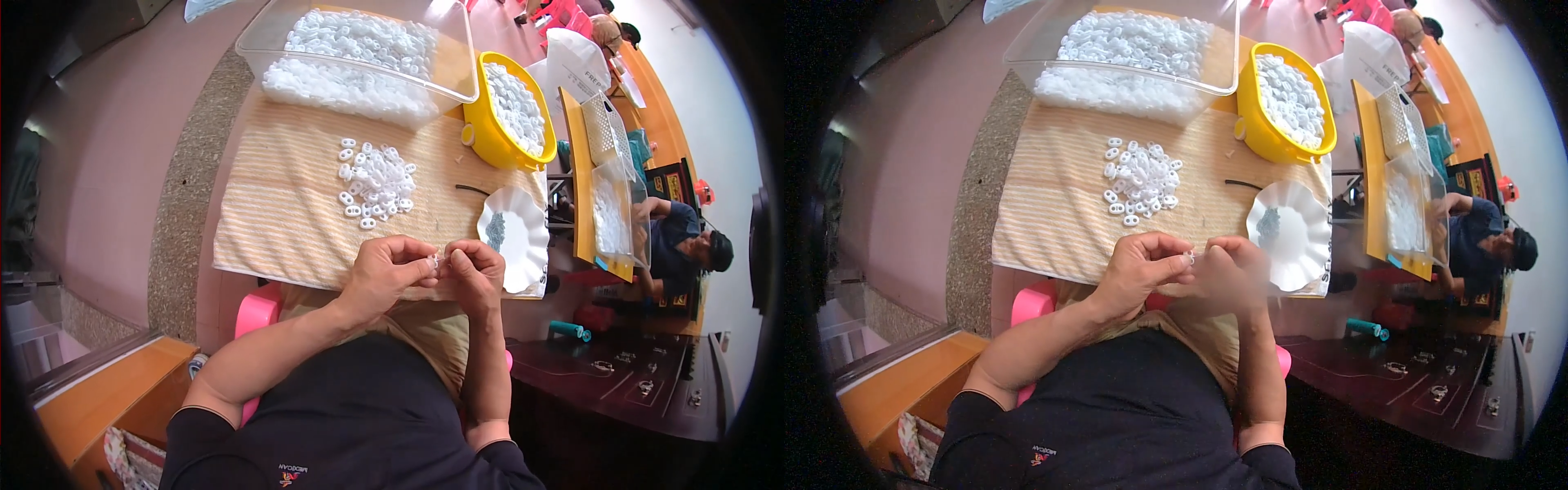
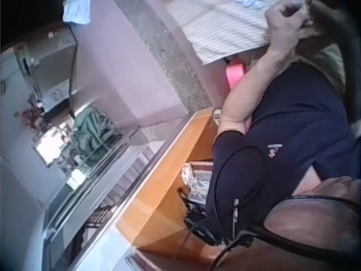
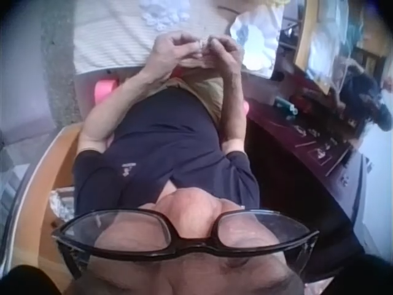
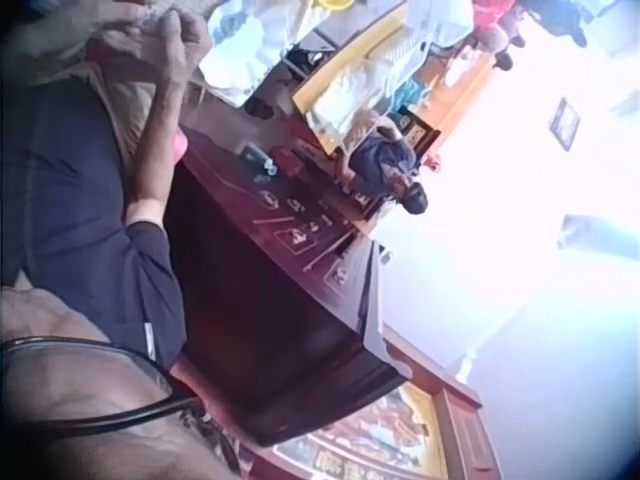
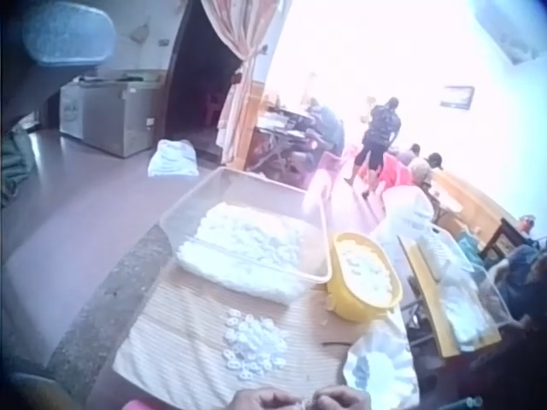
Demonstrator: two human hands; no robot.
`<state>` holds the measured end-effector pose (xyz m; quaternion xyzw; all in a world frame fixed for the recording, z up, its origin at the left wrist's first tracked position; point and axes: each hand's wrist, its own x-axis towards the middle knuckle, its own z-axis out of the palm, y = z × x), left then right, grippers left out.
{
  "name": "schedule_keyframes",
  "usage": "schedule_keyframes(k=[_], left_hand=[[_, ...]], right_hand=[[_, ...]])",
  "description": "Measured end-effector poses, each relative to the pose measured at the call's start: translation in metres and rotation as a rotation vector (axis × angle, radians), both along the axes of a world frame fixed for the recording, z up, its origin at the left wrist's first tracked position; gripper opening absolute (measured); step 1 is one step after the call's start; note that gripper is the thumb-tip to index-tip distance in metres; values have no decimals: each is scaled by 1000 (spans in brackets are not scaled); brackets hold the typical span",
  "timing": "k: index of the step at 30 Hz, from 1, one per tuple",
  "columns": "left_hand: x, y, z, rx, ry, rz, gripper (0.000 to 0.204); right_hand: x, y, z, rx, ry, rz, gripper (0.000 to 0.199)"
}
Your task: Assembling small white plastic components by hand at a workbench.
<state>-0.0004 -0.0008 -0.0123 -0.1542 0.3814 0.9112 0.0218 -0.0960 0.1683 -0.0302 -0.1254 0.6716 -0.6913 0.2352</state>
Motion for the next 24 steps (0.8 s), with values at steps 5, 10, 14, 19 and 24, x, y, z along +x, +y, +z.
schedule_keyframes(k=[5, 10, 14, 19, 24], left_hand=[[1, 0, 7, -11, 32, 27, 16], [4, 2, 12, 49, 43, 27, 17], [6, 4, 7, 73, 69, 35, 18], [5, 4, 10, 78, 82, 33, 19], [5, 4, 10, 74, 72, 38, 19]], right_hand=[[-12, -19, 15, 237, 155, -37, 12], [-19, -49, 33, 335, 405, 150, 10], [-27, -66, 35, 382, 608, 274, 14], [-34, -78, 25, 484, 846, 285, 19], [-34, -84, 19, 609, 944, 274, 13]])
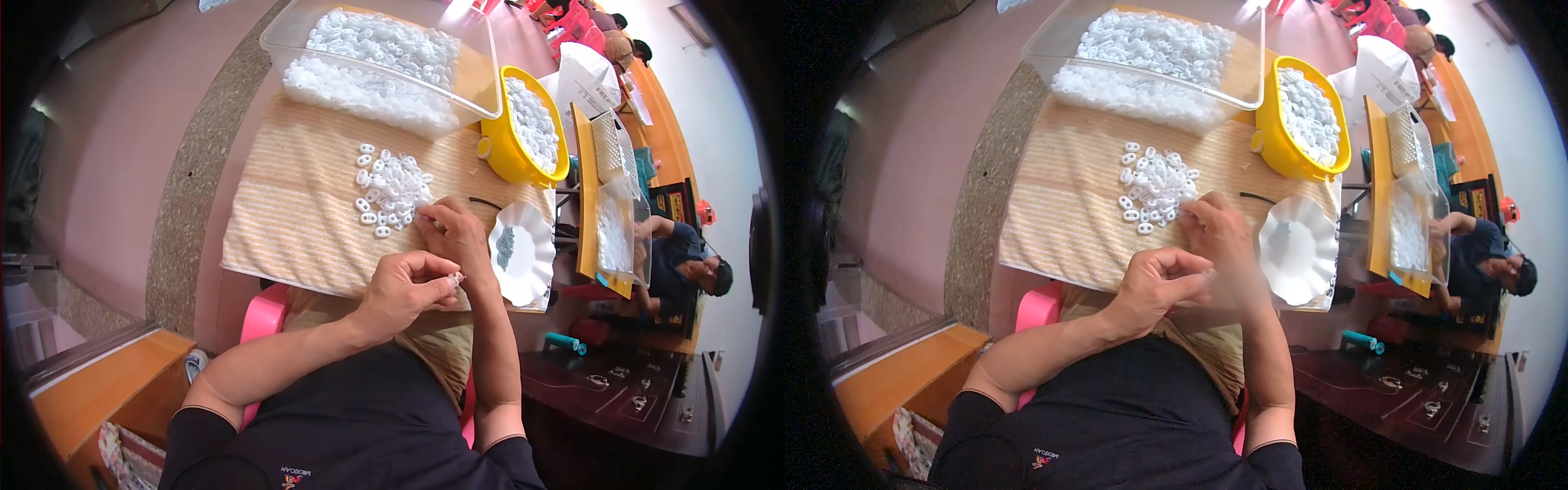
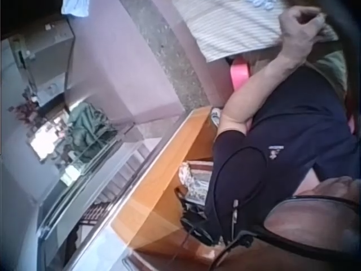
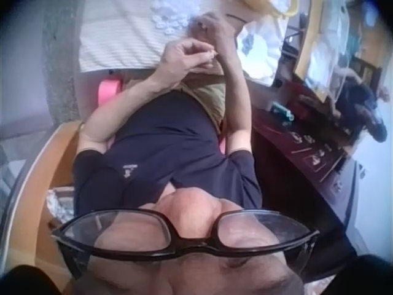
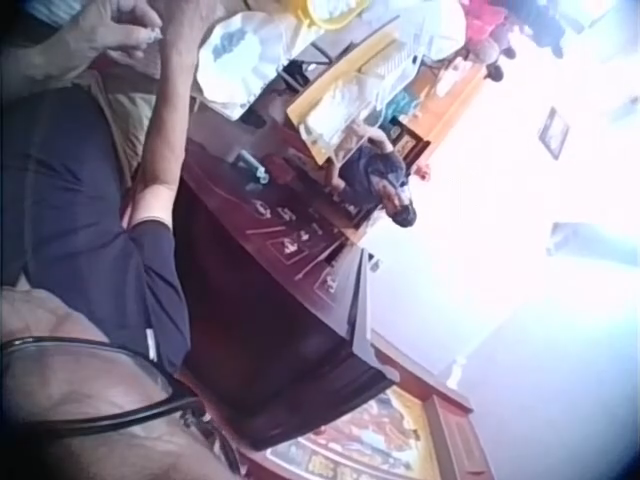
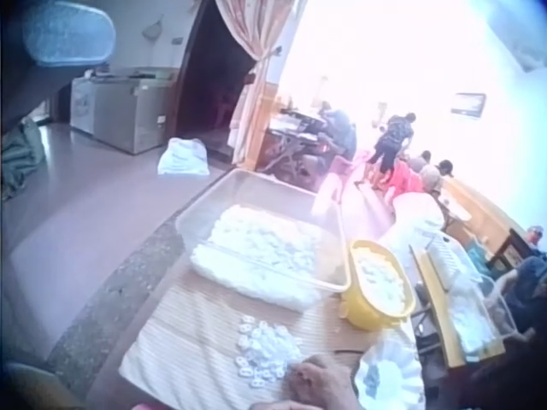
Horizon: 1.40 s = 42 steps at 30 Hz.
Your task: Assembling small white plastic components by hand at a workbench.
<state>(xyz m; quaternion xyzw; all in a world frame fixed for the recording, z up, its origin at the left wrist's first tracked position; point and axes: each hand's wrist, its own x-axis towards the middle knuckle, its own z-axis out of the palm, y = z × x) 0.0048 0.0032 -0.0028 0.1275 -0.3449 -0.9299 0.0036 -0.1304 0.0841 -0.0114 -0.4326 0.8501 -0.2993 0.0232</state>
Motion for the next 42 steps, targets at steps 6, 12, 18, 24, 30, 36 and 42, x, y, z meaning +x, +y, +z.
schedule_keyframes(k=[6, 12, 18, 24, 30, 36, 42], left_hand=[[1, 2, -2, -23, 12, -3, 19], [7, 2, 13, -38, 29, -4, 16], [17, 4, 28, -7, 41, -72, 18], [17, 3, 28, -83, 94, -21, 11], [16, 6, 28, -101, 123, -6, 12], [16, 6, 24, -140, 128, -9, 12], [15, 6, 25, -90, 93, -30, 12]], right_hand=[[3, -2, 2, -3, 53, 3, 11], [11, 5, 8, -48, -89, 95, 19], [34, -8, 9, -37, -41, 190, 31], [42, -18, 16, 181, 12, 225, 22], [46, -17, 14, 113, 2, 191, 17], [42, -12, 3, 54, -56, 239, 16], [35, 9, 13, -37, -247, 203, 34]])
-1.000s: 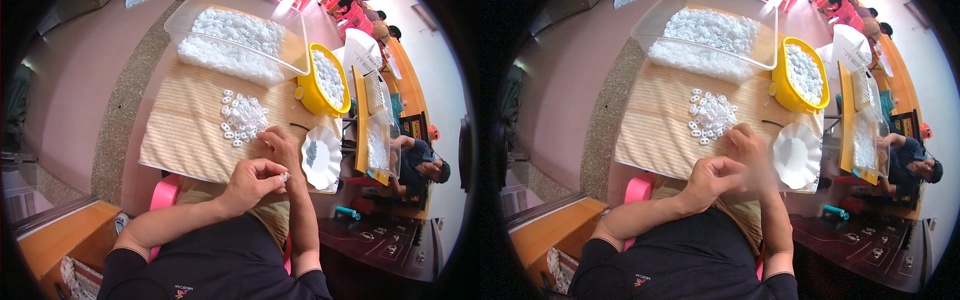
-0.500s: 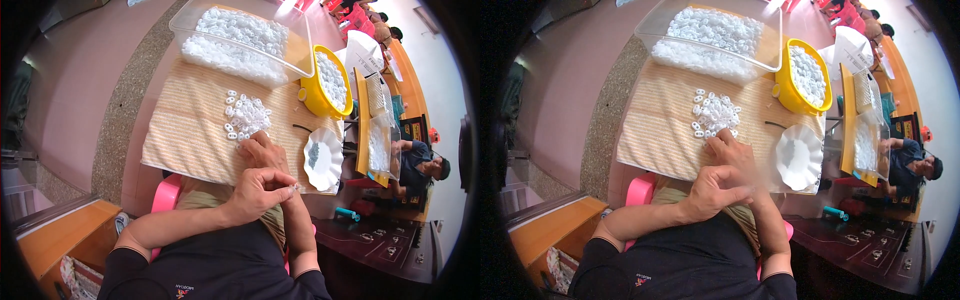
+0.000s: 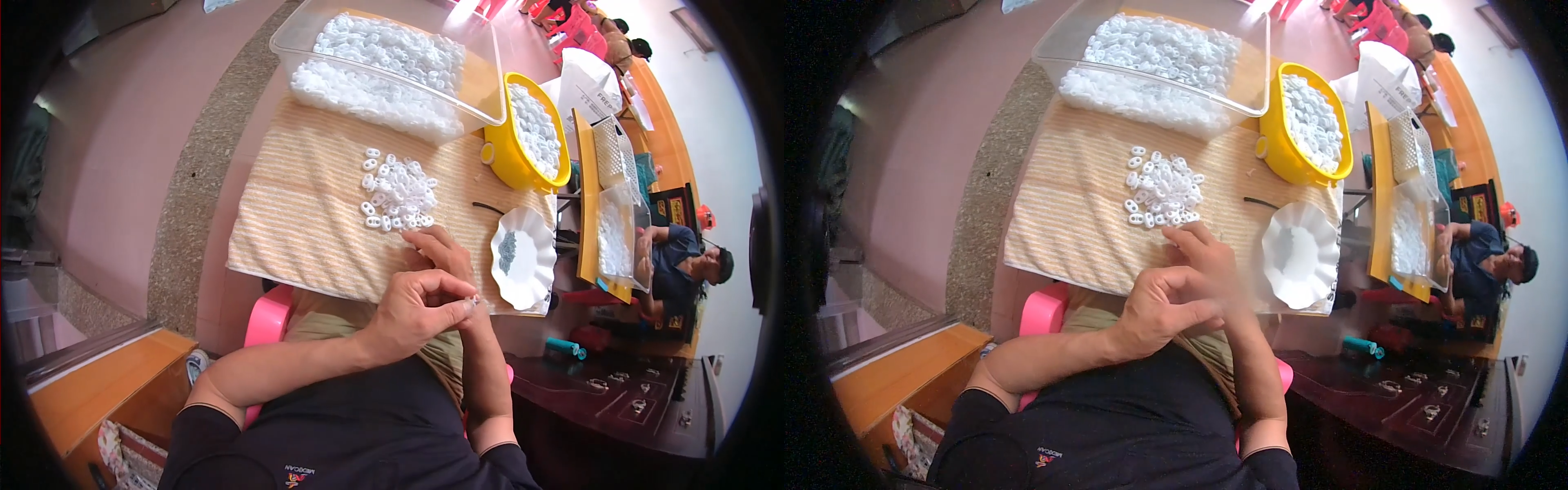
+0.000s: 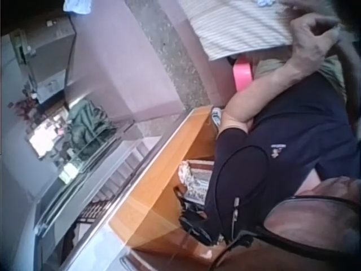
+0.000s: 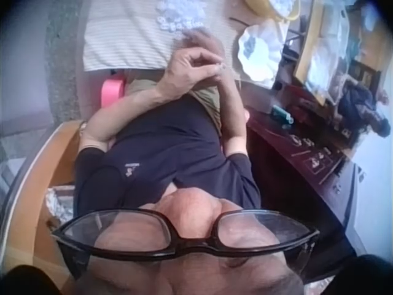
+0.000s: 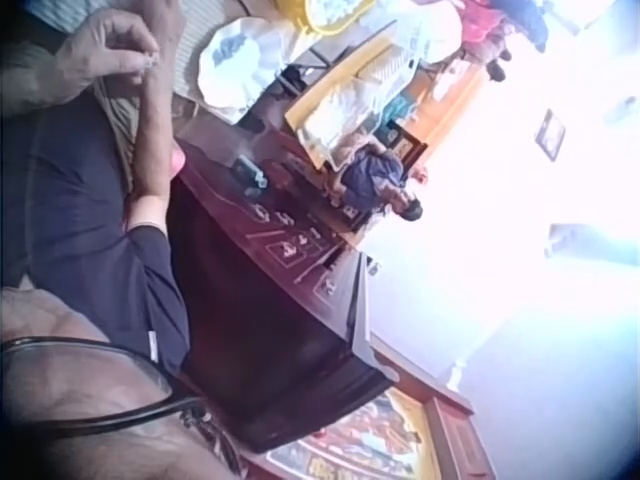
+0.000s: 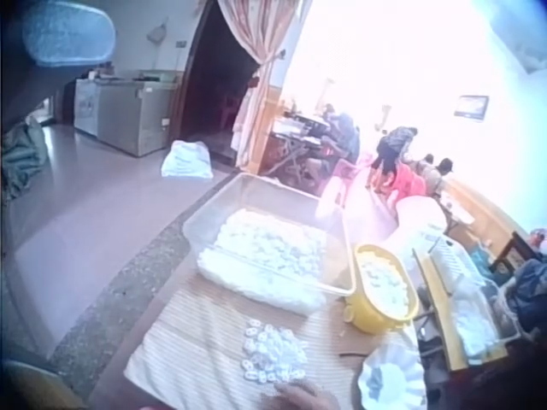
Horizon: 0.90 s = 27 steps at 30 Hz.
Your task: Assembling small white plastic components by hand at a workbench.
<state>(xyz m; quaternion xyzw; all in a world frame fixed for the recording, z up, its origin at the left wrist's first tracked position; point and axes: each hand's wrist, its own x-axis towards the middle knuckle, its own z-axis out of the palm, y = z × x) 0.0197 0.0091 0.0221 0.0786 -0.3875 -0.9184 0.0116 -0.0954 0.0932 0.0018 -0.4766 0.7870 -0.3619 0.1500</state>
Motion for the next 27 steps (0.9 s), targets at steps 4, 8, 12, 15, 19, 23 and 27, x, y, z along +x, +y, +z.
schedule_keyframes(k=[4, 8, 12, 15, 19, 23, 27], left_hand=[[-1, -2, -1, 29, -42, 14, 14], [-7, -3, -7, 48, -50, 69, 13], [-12, -4, -17, 121, -100, 99, 13], [-15, -7, -21, 122, -127, 109, 13], [-17, -8, -25, 157, -160, 118, 13], [-19, -8, -28, 163, -159, 121, 13], [-19, -7, -30, 157, -169, 109, 13]], right_hand=[[-6, 20, 7, -50, -215, -111, 37], [-9, 41, -9, -118, -438, -271, 24], [-9, 51, -16, -205, -566, -306, 20], [-9, 59, -21, -203, -654, -322, 21], [-6, 60, -18, -277, -765, -335, 22], [-7, 64, -18, -281, -790, -321, 23], [-7, 65, -20, -323, -831, -274, 25]])
